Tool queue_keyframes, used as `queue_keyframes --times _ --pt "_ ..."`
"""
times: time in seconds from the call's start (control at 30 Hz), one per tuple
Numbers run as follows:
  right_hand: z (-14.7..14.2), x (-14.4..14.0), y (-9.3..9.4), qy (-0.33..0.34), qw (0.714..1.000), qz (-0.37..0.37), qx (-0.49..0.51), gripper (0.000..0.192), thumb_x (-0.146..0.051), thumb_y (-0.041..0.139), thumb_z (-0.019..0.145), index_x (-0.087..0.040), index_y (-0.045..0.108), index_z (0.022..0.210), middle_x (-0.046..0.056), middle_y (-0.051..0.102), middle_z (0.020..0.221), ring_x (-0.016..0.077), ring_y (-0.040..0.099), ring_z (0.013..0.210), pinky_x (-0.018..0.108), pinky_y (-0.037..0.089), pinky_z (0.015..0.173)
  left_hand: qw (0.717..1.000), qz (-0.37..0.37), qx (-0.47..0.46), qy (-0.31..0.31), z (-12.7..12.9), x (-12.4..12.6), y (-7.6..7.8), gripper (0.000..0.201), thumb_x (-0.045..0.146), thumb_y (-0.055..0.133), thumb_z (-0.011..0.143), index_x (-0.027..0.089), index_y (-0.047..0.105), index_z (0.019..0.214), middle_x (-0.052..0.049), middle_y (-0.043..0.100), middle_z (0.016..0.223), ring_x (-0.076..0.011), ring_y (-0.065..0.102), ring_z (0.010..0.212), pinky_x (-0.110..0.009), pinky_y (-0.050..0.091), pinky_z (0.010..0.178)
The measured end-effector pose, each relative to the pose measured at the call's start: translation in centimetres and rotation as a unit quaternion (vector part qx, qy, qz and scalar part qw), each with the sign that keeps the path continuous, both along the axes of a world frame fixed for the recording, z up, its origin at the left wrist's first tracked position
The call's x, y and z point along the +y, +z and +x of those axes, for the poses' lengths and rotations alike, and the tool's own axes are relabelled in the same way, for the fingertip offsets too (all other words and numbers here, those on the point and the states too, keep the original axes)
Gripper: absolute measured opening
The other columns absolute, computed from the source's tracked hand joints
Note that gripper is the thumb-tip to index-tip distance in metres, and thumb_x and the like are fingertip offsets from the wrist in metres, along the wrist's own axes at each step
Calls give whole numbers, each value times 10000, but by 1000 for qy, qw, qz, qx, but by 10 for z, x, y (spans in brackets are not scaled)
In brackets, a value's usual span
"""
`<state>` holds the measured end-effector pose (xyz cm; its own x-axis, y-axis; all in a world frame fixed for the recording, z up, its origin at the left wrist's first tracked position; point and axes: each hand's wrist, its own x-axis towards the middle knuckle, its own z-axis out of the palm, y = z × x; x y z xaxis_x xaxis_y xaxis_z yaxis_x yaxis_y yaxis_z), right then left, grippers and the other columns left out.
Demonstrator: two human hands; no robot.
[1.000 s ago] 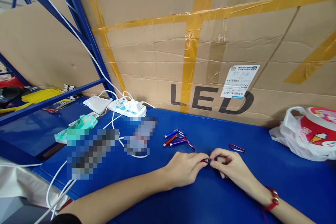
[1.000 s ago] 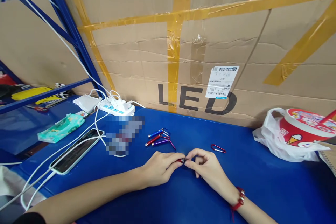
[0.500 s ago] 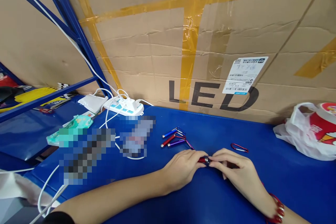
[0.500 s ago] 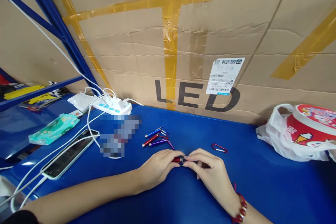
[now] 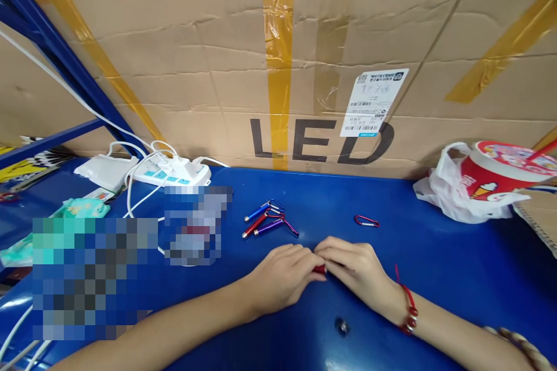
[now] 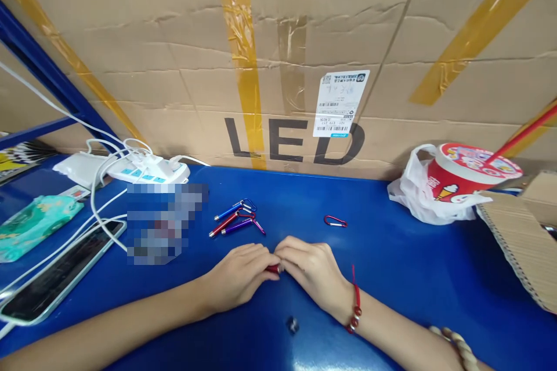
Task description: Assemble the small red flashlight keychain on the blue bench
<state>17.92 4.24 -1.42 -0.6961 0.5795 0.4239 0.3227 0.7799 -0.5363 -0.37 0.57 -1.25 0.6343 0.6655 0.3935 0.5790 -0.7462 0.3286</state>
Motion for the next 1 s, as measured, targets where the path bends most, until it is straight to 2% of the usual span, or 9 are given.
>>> queue_keyframes --times 0.1,0.17,0.33,0.63,0.8,0.87,0.93,1.0 --pt "-3 3 -1 -59 998 -25 -5 253 -280 438 920 -185 642 805 29 660 801 125 624 715 206 466 641 996 -46 -5 75 1 2 -2 259 264 294 974 162 517 891 -57 636 819 -191 602 748 -297 476 689" --pt "-4 5 -2 -79 996 -35 -10 189 -263 473 905 -189 643 869 27 663 828 122 619 708 204 461 626 992 -68 -11 102 0 3 -2 211 237 321 964 169 507 890 -54 632 834 -195 605 775 -300 478 701" --pt "-4 0 0 -97 994 -39 -33 167 -248 484 895 -207 646 902 12 661 848 108 598 657 199 429 587 988 -102 -47 107 -2 3 3 175 197 318 952 178 486 909 -39 618 830 -176 610 762 -270 473 684" --pt "-4 -5 5 -79 994 -33 -67 189 -264 473 888 -192 647 866 10 648 858 71 516 523 188 358 507 981 -142 -87 95 -2 5 5 149 200 321 925 194 469 905 -34 600 820 -170 583 735 -266 442 673" --pt "-4 -6 7 -71 995 -38 -65 230 -330 511 872 -180 648 763 -15 614 651 75 483 485 186 350 504 975 -153 -115 116 -3 6 7 144 186 303 926 196 441 889 -20 569 802 -151 560 704 -243 422 645" --pt "-3 -10 10 -35 996 -55 -67 284 -365 536 854 -173 635 670 -32 579 554 70 472 459 182 340 490 971 -157 -128 128 -4 7 7 144 185 288 931 193 426 892 -15 554 786 -144 546 681 -236 415 628" --pt "-2 -16 17 46 992 -90 -78 298 -388 560 834 -173 644 647 -41 575 529 61 465 440 177 333 480 968 -160 -136 135 -5 7 8 142 185 284 933 191 421 897 -4 540 758 -136 529 647 -227 406 602" --pt "0 -24 26 138 976 -129 -108 223 -412 639 765 -194 684 758 -46 621 621 55 490 473 168 346 502 967 -165 -138 136 -5 6 9 136 190 294 931 192 426 896 5 529 738 -131 514 623 -223 396 586"
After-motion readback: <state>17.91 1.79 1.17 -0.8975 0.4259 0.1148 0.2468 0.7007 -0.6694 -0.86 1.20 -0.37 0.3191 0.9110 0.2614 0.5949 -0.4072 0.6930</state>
